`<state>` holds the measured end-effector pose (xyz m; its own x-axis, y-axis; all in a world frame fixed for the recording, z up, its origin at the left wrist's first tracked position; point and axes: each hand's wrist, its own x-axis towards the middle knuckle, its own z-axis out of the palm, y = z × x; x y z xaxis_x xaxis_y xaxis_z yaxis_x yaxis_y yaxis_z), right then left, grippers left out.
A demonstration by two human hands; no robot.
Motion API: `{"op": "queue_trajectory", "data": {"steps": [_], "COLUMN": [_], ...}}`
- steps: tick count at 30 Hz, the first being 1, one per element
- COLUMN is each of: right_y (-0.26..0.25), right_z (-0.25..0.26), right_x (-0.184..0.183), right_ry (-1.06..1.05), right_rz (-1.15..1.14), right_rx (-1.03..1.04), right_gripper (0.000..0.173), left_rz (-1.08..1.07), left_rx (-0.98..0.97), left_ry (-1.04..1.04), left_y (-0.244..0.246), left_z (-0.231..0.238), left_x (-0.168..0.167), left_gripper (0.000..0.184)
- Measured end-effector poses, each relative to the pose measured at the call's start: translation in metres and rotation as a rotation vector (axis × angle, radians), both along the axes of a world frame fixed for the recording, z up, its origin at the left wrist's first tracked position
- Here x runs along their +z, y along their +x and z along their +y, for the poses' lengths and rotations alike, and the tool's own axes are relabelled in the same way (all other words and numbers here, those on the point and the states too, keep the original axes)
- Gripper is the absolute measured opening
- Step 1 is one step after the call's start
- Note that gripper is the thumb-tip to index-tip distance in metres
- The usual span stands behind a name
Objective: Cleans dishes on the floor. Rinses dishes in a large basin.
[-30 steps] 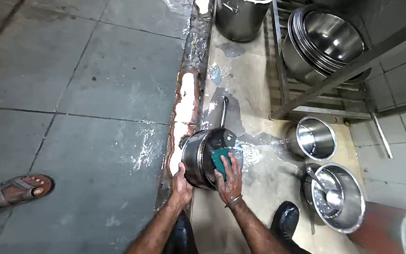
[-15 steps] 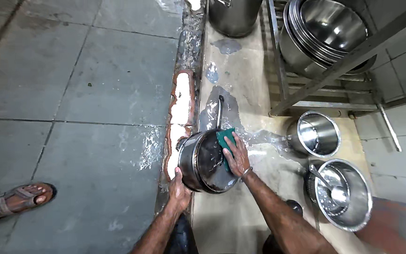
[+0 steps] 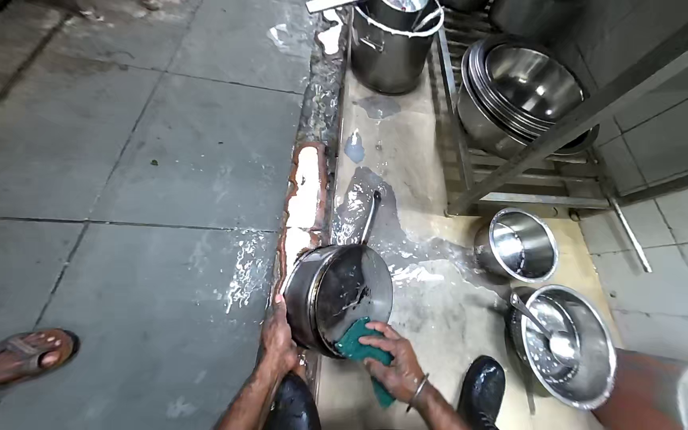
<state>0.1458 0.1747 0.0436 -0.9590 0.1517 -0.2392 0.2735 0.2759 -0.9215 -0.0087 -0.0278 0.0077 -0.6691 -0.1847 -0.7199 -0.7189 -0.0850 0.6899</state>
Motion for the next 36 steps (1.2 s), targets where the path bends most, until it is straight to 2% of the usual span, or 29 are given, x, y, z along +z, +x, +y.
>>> {"op": "queue_trajectory", "data": {"steps": [2, 5, 6, 8, 10, 12, 15, 17, 21, 23, 26, 29, 31, 33, 36], "right_y": [-0.009, -0.019, -0.026, -0.042, -0.058, -0.076, -0.097, -0.098, -0.080, -0.070, -0.061, -0.065, -0.074, -0.087, -0.106], "right_z": [0.030, 0.073, 0.084, 0.099, 0.101, 0.094, 0.081, 0.083, 0.079, 0.077, 0.082, 0.094, 0.114, 0.151, 0.210], "right_x": [0.003, 0.006, 0.007, 0.009, 0.011, 0.007, -0.013, -0.023, -0.020, -0.023, -0.031, -0.053, -0.064, -0.075, -0.090], "right_ry": [-0.029, -0.057, -0.077, -0.098, -0.066, 0.032, 0.218, 0.269, 0.356, 0.323, 0.166, 0.167, 0.248, 0.293, 0.314], "right_rz": [-0.014, -0.091, -0.109, -0.099, -0.050, -0.045, -0.320, -0.499, -0.579, -0.633, -0.667, -0.630, -0.596, -0.563, -0.588], "right_rx": [-0.140, -0.539, -0.660, -0.753, -0.676, -0.502, -0.256, -0.251, -0.381, -0.443, -0.426, -0.383, -0.394, -0.435, -0.388], "right_gripper": [0.030, 0.030, 0.030, 0.034, 0.038, 0.043, 0.039, 0.038, 0.038, 0.040, 0.047, 0.044, 0.042, 0.043, 0.046], "left_rz": [0.032, 0.080, 0.118, 0.233, 0.340, 0.489, 0.674, 0.807, 0.913, 0.910, 0.886, 0.906, 0.931, 0.939, 0.944], "left_rx": [-0.034, -0.114, -0.171, -0.327, -0.523, -0.713, -0.950, -1.037, -1.070, -1.082, -1.106, -1.116, -1.119, -1.109, -1.103], "left_ry": [0.002, -0.081, -0.122, -0.208, -0.255, -0.268, -0.340, -0.419, -0.461, -0.461, -0.433, -0.468, -0.490, -0.486, -0.485], "left_y": [0.003, 0.010, 0.012, 0.016, 0.025, 0.037, 0.060, 0.075, 0.086, 0.084, 0.082, 0.081, 0.082, 0.081, 0.080], "left_z": [-0.008, -0.013, -0.014, -0.016, -0.015, -0.008, 0.002, 0.004, 0.002, 0.001, -0.001, 0.000, 0.001, 0.003, 0.003], "left_x": [0.002, 0.017, 0.024, 0.036, 0.045, 0.052, 0.052, 0.047, 0.039, 0.040, 0.041, 0.042, 0.043, 0.043, 0.042], "left_gripper": [0.062, 0.058, 0.057, 0.053, 0.055, 0.057, 0.071, 0.074, 0.072, 0.072, 0.073, 0.073, 0.072, 0.071, 0.070]}}
